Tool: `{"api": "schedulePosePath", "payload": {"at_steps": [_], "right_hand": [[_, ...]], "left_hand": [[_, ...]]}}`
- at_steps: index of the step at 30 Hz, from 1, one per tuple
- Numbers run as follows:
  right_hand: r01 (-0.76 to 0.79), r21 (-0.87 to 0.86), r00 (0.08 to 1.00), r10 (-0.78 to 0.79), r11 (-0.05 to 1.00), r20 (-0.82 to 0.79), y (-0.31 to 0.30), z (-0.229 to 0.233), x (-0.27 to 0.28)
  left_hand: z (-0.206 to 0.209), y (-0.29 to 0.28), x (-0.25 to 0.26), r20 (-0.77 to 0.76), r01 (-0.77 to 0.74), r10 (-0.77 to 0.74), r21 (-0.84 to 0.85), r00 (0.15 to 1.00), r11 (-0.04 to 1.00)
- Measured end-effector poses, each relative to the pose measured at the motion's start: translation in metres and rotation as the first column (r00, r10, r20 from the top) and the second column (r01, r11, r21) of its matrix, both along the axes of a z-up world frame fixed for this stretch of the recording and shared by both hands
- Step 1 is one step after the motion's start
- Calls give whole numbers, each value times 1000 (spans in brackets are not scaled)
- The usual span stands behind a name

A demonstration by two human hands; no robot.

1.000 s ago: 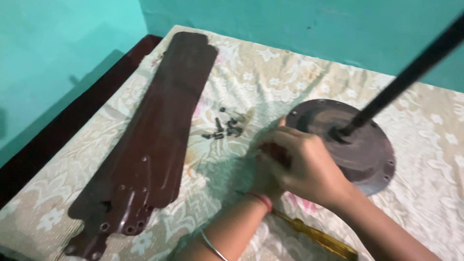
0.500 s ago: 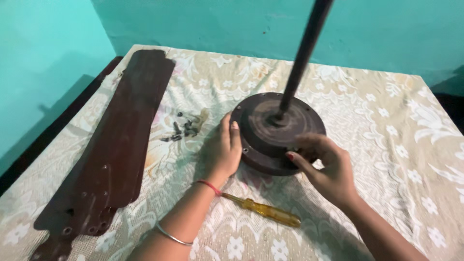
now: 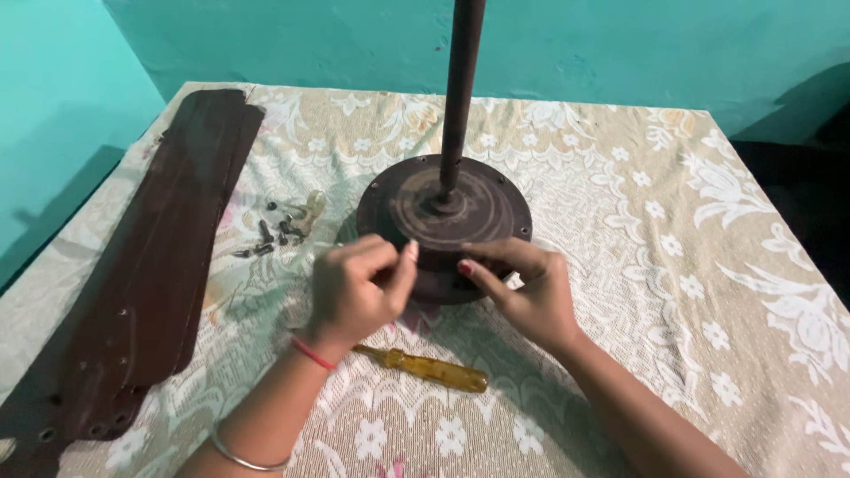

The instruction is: The person assembles an electric fan by placing the motor housing onto the fan base, inserting the central shaft, and securing the assembly with screws using a screwdriver. Fan blades and hardware remain on the table during the process.

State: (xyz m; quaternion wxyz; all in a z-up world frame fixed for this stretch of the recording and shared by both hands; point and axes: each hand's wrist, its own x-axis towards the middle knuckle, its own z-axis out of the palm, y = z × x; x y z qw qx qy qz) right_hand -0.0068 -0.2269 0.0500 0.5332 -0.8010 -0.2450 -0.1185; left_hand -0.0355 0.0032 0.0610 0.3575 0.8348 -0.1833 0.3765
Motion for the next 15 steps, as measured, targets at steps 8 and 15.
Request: {"api": "schedulePosePath", "payload": {"at_steps": [8,15], "right_hand": [[-65,262,980,112,963,-166,-7,-6,7],[-70,-75,997,73,995,30,-8,3,1]], "left_hand": [[10,-4,-8,-284,342,-318,39,905,939],[10,-16,-26,-694,697,-450,104,561,709]]}}
